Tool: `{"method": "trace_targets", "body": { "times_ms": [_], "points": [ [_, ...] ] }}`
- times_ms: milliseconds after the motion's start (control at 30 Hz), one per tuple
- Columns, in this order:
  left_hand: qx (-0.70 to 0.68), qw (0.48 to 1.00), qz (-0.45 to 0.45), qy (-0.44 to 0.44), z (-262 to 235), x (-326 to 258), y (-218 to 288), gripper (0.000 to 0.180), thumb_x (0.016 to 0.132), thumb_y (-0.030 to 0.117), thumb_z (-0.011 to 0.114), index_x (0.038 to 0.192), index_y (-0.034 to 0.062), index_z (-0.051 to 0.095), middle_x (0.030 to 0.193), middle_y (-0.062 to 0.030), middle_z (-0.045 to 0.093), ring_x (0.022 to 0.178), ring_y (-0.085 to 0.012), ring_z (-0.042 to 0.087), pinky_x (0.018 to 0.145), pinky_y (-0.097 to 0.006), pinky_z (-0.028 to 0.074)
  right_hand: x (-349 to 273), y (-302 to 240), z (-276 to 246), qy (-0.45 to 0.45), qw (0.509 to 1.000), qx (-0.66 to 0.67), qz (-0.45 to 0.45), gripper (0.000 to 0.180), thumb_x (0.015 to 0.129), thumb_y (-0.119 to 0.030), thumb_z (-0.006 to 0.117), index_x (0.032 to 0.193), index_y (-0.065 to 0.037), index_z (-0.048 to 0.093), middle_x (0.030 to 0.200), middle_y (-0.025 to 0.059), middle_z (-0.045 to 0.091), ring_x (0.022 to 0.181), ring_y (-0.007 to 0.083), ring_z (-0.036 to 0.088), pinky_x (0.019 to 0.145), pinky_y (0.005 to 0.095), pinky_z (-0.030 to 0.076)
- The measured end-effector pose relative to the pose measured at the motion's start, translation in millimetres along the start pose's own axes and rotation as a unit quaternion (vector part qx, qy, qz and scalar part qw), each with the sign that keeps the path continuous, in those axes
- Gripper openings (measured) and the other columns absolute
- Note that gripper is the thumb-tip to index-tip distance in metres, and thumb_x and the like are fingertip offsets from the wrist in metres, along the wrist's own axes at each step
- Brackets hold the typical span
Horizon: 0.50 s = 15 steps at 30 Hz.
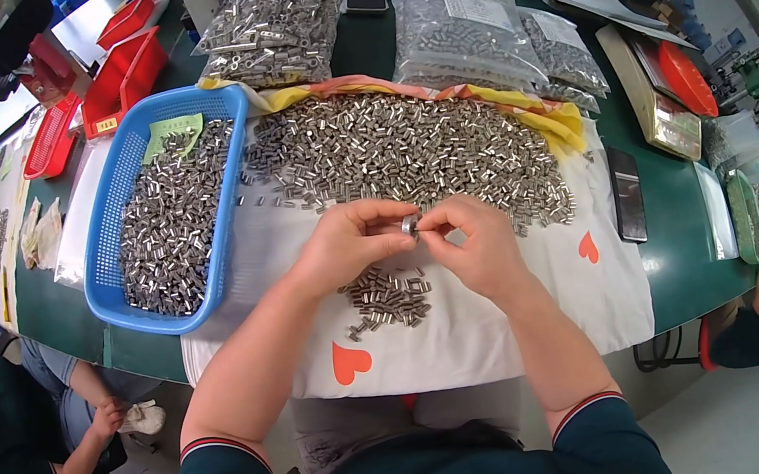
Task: Inspecting and sorting small metal hardware components at a manufacturing workbench.
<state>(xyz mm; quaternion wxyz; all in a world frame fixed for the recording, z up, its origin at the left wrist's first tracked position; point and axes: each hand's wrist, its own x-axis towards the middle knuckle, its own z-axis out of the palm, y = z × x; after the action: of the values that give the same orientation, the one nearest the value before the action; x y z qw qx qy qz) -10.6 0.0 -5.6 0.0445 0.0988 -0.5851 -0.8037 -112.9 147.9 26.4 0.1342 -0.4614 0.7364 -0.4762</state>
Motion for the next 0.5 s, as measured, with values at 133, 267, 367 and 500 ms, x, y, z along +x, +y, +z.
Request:
{"method": "trace_targets", "body": {
  "times_ms": [133,267,367,500],
  "points": [
    [0.054,0.998,0.015,0.018,1.2,-0.3,-5.0,0.033,0.074,0.003,0.066,0.105,-0.0006,0.057,0.081,-0.0010,0.061,0.072,-0.0043,0.055,0.064,-0.018,0.046,-2.0,1.9,3.1,0.017,0.993,-0.088,-0.070,0.007,0.070,-0.003,0.062,0.076,-0.003,0.058,0.071,0.0050,0.058,0.065,0.0157,0.056,0.058,0.0267,0.045],
    [0.048,0.999,0.009,-0.003,1.5,-0.7,0.3,0.032,0.074,0.003,0.066,0.105,-0.0006,0.058,0.083,-0.0018,0.061,0.073,-0.0049,0.056,0.065,-0.019,0.046,-1.3,-1.7,-10.3,-0.041,0.999,0.029,0.019,0.008,0.071,-0.003,0.063,0.078,-0.002,0.059,0.073,0.0024,0.059,0.065,0.0107,0.054,0.060,0.0235,0.043],
    [0.039,0.999,-0.009,-0.014,7.2,-4.6,5.8,0.034,0.073,0.002,0.067,0.105,-0.0007,0.058,0.085,-0.0026,0.061,0.073,-0.0059,0.056,0.066,-0.019,0.047,2.3,-2.2,-15.2,-0.083,0.990,0.071,0.087,0.009,0.071,-0.004,0.064,0.079,-0.002,0.060,0.072,0.0003,0.058,0.063,0.0080,0.051,0.060,0.0213,0.042],
    [0.045,0.998,-0.022,-0.035,7.6,-7.4,7.7,0.033,0.071,0.003,0.069,0.103,0.0006,0.059,0.086,-0.0022,0.061,0.075,-0.0062,0.056,0.068,-0.019,0.046,4.6,1.3,-23.6,-0.092,0.988,0.066,0.107,0.009,0.071,-0.004,0.064,0.079,-0.002,0.060,0.071,-0.0013,0.057,0.062,0.0062,0.050,0.059,0.0209,0.041]
  ]
}}
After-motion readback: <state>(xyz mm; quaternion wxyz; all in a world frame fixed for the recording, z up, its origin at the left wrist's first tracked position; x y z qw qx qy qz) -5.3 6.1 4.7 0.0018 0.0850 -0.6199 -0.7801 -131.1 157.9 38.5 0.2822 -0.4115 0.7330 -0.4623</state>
